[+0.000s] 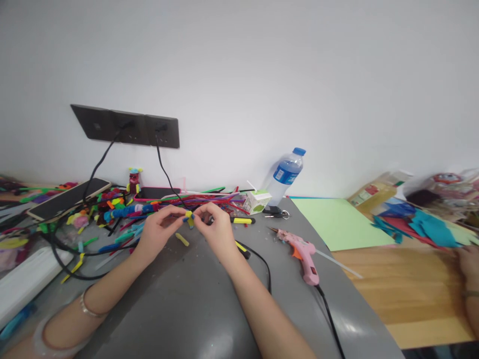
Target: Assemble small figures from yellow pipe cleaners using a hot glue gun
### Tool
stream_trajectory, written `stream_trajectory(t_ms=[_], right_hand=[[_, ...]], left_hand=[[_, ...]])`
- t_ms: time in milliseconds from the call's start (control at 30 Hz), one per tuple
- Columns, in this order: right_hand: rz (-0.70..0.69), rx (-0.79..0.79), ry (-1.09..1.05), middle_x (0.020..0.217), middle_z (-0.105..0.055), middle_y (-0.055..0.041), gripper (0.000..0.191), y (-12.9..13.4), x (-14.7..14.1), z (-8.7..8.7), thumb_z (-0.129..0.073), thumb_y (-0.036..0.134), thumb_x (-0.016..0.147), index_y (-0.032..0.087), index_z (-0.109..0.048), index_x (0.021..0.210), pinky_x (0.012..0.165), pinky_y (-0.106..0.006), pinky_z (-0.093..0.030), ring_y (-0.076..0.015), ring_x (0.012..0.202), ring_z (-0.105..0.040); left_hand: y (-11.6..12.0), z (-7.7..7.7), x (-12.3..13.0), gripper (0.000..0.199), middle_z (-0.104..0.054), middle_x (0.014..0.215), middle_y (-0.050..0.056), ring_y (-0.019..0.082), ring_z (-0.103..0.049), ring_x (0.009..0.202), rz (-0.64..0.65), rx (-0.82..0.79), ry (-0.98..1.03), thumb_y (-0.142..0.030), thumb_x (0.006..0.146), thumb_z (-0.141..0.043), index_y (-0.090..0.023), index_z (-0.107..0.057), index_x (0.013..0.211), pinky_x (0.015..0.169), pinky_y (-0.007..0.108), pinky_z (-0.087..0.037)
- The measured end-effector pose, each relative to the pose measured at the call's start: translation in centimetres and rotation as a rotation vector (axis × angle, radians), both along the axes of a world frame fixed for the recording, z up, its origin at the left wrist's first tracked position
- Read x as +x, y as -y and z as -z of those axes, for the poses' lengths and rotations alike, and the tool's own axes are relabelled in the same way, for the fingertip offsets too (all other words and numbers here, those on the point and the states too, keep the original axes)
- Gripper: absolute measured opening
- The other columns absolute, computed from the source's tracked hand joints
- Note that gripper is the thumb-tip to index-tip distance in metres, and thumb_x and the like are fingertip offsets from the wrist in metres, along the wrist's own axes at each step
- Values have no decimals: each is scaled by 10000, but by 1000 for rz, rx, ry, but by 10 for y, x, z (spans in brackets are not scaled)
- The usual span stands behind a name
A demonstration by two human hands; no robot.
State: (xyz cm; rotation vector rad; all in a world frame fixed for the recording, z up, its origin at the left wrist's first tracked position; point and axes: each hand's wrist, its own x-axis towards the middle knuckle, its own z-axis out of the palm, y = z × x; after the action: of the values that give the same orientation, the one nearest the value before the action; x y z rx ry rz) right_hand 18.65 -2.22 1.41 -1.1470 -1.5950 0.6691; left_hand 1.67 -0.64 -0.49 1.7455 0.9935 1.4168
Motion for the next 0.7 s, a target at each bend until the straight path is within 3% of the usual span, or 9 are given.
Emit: stream_trajectory(t_ms=[700], right_hand=[[-8, -5, 4, 697, -627, -3, 57, 0, 1, 1, -581, 194, 770, 193, -635, 752, 610, -267, -436, -140, 610, -517]], left_hand=[[1, -2, 0, 93, -753, 852, 49, 187, -709, 791, -11, -3, 4, -255, 802, -680, -199, -747, 831, 679, 261, -601]])
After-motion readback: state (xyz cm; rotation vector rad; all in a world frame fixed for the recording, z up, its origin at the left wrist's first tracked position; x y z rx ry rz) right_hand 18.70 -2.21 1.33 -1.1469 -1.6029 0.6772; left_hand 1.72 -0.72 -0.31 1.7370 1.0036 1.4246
